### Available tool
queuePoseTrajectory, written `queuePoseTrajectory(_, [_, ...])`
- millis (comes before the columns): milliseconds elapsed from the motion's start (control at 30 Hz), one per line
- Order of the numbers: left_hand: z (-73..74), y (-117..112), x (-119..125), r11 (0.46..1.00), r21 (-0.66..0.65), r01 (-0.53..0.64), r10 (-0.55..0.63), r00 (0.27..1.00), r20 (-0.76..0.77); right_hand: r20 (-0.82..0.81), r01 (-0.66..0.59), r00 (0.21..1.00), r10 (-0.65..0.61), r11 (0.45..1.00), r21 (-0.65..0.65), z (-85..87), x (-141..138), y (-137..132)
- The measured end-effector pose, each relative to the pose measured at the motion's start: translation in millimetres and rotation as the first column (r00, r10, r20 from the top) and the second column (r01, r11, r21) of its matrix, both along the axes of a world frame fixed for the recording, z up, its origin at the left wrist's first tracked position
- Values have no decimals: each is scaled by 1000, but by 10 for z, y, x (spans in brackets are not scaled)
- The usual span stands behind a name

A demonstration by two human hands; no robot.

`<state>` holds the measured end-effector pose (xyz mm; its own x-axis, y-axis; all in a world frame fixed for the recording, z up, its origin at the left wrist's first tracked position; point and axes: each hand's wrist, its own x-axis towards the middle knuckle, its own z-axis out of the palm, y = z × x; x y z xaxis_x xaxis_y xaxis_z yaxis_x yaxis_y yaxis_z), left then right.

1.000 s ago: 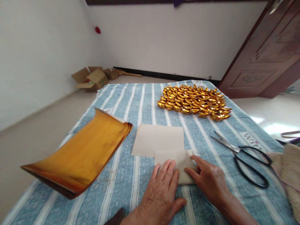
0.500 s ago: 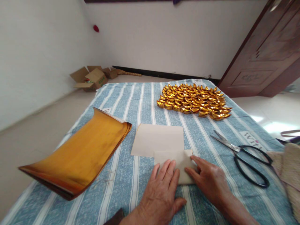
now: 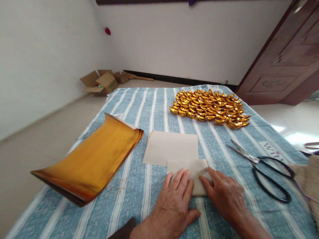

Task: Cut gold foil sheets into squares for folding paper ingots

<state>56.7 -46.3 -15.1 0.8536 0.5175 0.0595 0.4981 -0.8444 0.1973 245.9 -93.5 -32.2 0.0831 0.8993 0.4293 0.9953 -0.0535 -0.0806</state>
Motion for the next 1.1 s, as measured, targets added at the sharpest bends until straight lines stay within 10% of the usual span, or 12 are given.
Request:
queuePoseTrajectory(567, [-2,14,13,1000,17,21,-20,1000,-12,-55,-338,937,345,935,111,-48,-116,12])
queuePoseTrajectory(1100, [-5,9,5,1000,21,15,-15,1000,17,-17,-283,959,284,958,47,-145,-135,-2])
